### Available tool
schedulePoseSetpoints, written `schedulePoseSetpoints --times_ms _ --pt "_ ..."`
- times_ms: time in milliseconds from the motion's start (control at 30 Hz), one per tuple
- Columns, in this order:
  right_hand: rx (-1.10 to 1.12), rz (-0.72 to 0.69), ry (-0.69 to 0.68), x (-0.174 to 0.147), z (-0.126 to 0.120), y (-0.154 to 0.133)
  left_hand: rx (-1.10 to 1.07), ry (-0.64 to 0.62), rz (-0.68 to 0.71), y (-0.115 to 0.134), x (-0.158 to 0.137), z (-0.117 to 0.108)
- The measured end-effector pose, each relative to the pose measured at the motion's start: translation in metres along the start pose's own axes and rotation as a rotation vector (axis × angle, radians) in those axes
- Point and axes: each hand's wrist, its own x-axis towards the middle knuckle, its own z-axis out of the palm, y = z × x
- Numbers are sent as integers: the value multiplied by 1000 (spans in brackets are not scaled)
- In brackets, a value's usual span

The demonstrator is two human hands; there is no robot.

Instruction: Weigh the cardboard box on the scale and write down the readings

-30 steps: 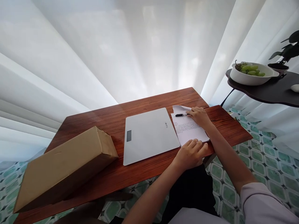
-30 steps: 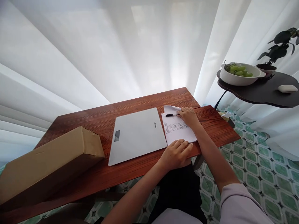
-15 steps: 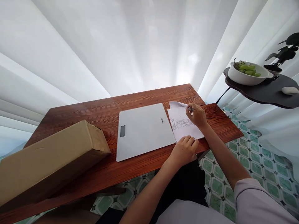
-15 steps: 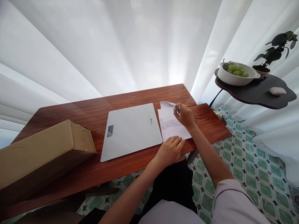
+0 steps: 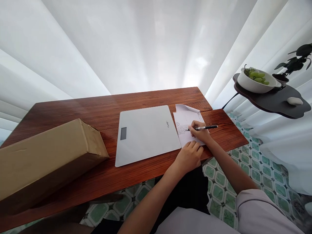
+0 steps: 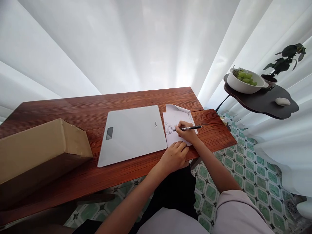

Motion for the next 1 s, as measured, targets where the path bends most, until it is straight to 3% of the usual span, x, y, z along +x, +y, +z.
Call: schedulePoseSetpoints --times_ms 1000 --pt "-41 47 -70 0 10 -2 11 11 -81 1 -2 4"
